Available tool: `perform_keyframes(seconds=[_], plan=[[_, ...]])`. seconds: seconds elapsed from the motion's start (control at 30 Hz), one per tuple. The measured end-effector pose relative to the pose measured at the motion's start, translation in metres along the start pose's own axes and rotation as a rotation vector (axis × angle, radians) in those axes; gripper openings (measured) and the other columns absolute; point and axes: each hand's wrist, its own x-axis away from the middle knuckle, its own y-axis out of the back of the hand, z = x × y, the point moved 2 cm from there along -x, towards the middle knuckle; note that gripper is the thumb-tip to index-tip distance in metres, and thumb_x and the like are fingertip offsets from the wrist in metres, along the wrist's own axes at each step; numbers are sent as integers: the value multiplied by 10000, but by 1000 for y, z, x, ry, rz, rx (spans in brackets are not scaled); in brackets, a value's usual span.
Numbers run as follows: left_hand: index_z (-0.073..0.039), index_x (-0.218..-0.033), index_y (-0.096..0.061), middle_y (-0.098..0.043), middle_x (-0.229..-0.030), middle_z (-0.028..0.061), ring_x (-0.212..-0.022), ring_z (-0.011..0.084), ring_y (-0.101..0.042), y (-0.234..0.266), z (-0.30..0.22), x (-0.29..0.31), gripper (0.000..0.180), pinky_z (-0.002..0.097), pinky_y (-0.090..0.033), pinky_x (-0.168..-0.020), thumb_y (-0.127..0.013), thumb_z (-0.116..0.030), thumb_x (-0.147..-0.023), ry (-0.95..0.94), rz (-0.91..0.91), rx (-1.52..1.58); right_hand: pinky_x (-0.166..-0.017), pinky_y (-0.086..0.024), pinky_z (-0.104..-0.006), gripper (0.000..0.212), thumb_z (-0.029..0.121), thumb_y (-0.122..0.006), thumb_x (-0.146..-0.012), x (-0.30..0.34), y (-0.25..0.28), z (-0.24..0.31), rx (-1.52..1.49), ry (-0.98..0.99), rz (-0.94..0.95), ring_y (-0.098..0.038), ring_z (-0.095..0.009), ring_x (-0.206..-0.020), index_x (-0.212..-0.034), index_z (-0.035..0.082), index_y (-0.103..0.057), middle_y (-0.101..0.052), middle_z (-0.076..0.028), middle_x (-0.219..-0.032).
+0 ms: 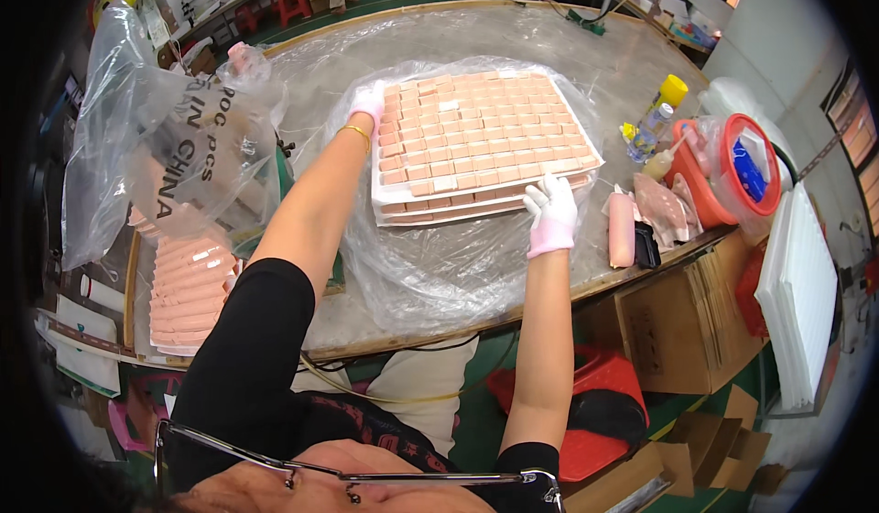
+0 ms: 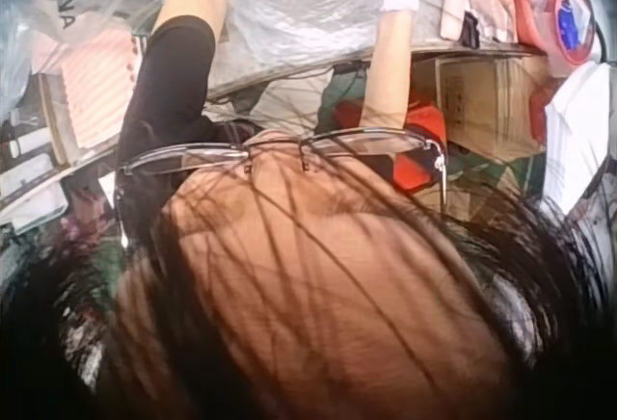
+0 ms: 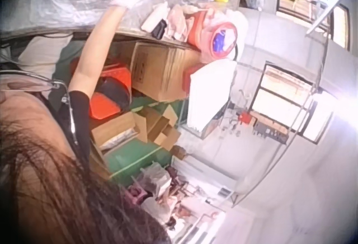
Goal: Placing small pink components into compartmentalized white trays and stacking the trays.
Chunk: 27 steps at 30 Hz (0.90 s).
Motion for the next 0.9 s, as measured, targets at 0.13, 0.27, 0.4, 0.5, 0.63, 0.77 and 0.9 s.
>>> perform_keyframes(seconds=[0.13, 0.27, 0.4, 0.5, 0.63, 0.77, 0.9], plan=[[-35, -1332, -456, -435, -1395, 152, -1303, 295, -394, 19, 18, -44, 598, 383, -322, -1051, -273, -467, -961, -30, -92, 166, -796, -485, -369, 382, 231, -570, -909, 7, -8, -2, -18, -46, 35, -583, -239, -929, -1226, 27, -510, -565, -109, -1119], [38, -1327, -430, -442, -1396, 135, -1272, 259, -413, 46, 64, -88, 737, 364, -318, -1037, -308, -569, -927, 84, 23, 781, -692, -500, -308, 502, 165, -569, -901, 16, -26, 1, -37, 4, 85, -613, -210, -860, -1352, 22, -401, -558, -95, -1140], [22, -1292, -484, -490, -1347, 152, -1215, 260, -481, 10, 122, -92, 678, 382, -372, -997, -370, -530, -915, 251, -99, 590, -726, -501, -323, 522, 147, -556, -908, 15, -16, 6, 59, 57, 44, -613, -218, -924, -1373, 8, -367, -548, -111, -1184], [-36, -1170, -593, -575, -1222, 156, -1090, 281, -582, 48, 106, -132, 532, 406, -462, -900, -433, -460, -891, 16, -15, -148, -764, -499, -341, 541, 160, -551, -913, 13, -23, 8, -87, 22, 56, -604, -240, -967, -1386, 7, -337, -545, -125, -1202], [-47, -1059, -677, -646, -1109, 161, -1005, 286, -637, -19, 48, -118, 423, 408, -491, -848, -448, -359, -890, -211, 218, -1220, -789, -497, -356, 541, 189, -516, -930, -5, 29, 11, -110, 13, -1, -596, -267, -983, -1395, 7, -306, -559, -151, -1192], [46, -1175, -571, -558, -1243, 213, -1160, 293, -548, 25, 25, -67, 524, 454, -428, -925, -419, -381, -911, -14, -110, -227, -785, -498, -359, 448, 191, -506, -934, -5, -5, 5, -118, 43, 60, -591, -281, -972, -1324, 7, -386, -566, -157, -1148], [14, -1177, -586, -579, -1215, 206, -1167, 281, -541, 26, 6, -53, 553, 414, -417, -932, -371, -421, -914, 130, -2, -99, -800, -501, -399, 420, 166, -534, -922, -12, -29, 9, 113, 193, 44, -581, -303, -985, -1297, 18, -415, -567, -140, -1119]])
